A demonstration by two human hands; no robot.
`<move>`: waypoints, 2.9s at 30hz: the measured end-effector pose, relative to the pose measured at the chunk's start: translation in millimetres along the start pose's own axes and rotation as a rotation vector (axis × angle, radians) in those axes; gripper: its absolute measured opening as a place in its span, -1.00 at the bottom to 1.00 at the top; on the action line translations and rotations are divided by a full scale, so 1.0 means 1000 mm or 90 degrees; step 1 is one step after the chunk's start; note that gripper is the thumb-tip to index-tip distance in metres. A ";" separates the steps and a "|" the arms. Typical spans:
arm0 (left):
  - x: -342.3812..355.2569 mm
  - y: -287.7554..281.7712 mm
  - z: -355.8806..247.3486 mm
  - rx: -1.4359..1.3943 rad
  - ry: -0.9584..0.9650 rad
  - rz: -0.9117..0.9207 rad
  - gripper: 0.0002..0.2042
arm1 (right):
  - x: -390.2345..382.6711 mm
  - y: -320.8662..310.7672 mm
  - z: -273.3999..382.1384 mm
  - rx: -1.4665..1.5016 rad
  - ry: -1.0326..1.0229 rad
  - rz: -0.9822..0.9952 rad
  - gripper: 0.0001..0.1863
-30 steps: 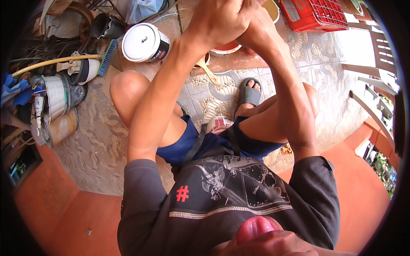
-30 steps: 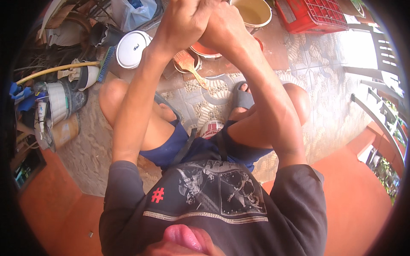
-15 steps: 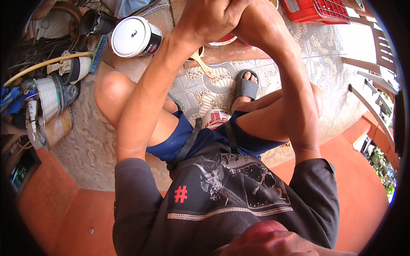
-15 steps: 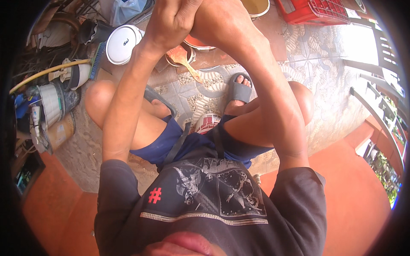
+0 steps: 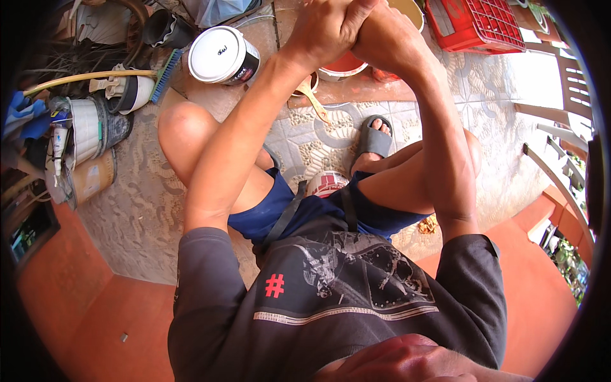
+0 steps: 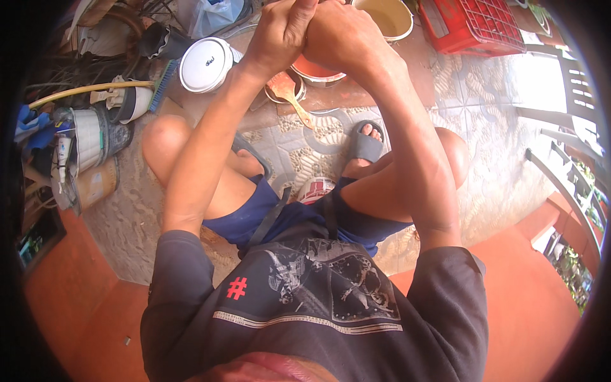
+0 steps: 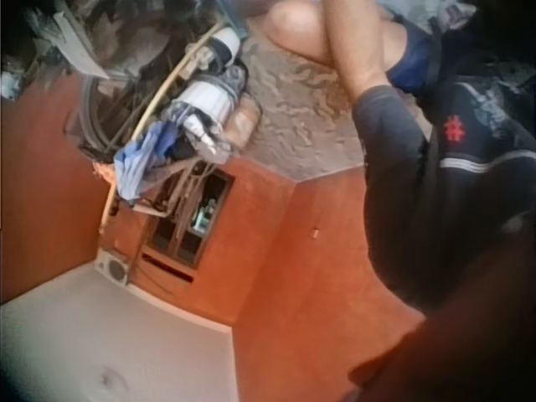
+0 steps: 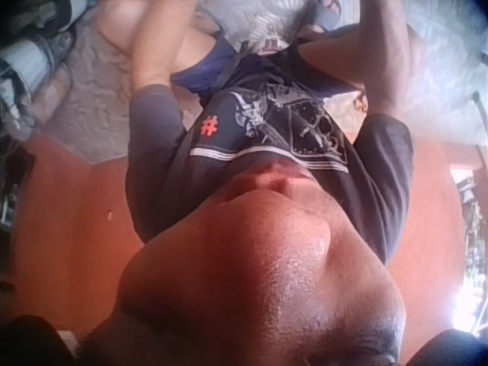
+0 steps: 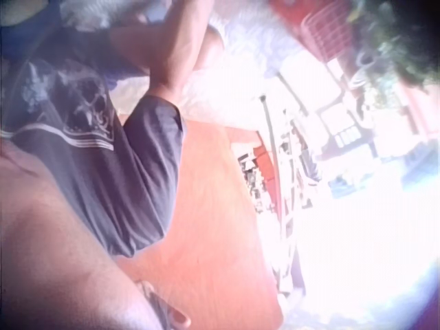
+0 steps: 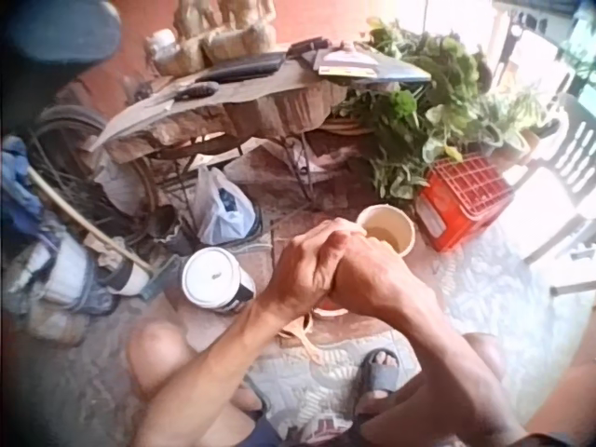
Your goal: The person sits on the floor and stirs red paint in a bucket using a wooden stick. They occasionally scrape the sides of the bucket to ensure the paint is well mixed.
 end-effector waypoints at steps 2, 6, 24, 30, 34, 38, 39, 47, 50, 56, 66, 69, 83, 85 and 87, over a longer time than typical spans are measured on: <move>-0.002 -0.001 -0.001 0.005 0.005 0.002 -0.58 | -0.001 0.000 0.002 0.006 0.032 0.030 -0.70; -0.009 -0.001 0.004 0.026 0.031 0.008 -0.59 | -0.002 -0.007 0.016 -0.035 0.074 0.085 -0.88; -0.010 0.003 0.002 -0.024 -0.019 -0.004 -0.56 | 0.002 0.027 -0.002 -0.008 -0.130 -0.001 -0.82; -0.009 0.000 0.002 -0.045 -0.040 -0.004 -0.56 | 0.005 0.018 0.007 -0.028 -0.018 0.091 -0.87; -0.007 -0.001 0.004 -0.038 -0.046 -0.003 -0.57 | 0.010 0.025 0.007 -0.075 -0.092 0.065 -0.86; -0.001 -0.003 -0.006 -0.026 -0.060 0.011 -0.57 | 0.007 0.025 0.000 0.003 -0.137 -0.041 -0.83; -0.002 -0.003 -0.003 -0.031 -0.058 0.017 -0.57 | 0.007 0.022 -0.002 0.016 -0.100 -0.030 -0.82; -0.002 -0.023 -0.004 0.009 -0.096 0.044 -0.60 | 0.003 0.003 -0.021 0.024 0.055 0.013 -0.74; -0.004 -0.036 -0.002 0.040 -0.150 0.058 -0.67 | 0.001 -0.001 -0.028 0.117 0.003 0.015 -0.77; -0.013 -0.052 -0.002 0.132 -0.136 0.088 -0.84 | 0.001 0.006 -0.036 0.073 0.069 0.012 -0.79; -0.020 -0.065 -0.001 0.163 -0.136 0.095 -0.86 | 0.008 0.008 -0.020 0.042 0.067 0.066 -0.82; -0.022 -0.062 0.000 0.162 -0.123 0.097 -0.87 | 0.014 0.016 -0.030 0.071 -0.035 0.036 -0.82; -0.024 -0.066 -0.001 0.168 -0.110 0.115 -0.84 | -0.002 0.005 -0.023 0.021 0.072 0.070 -0.78; -0.024 -0.065 -0.001 0.165 -0.113 0.119 -0.84 | -0.001 0.008 -0.019 -0.010 0.061 0.086 -0.78; -0.025 -0.064 0.000 0.162 -0.122 0.121 -0.84 | -0.001 0.012 -0.017 0.056 0.058 0.105 -0.78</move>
Point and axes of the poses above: each hand's wrist, its own x-axis towards the middle knuckle, its own y-axis out of the palm, z = x × y, the point moved 6 cm from there along x, towards the middle knuckle, and after that the axes turned 15 degrees about y, right-handed, at the moved point
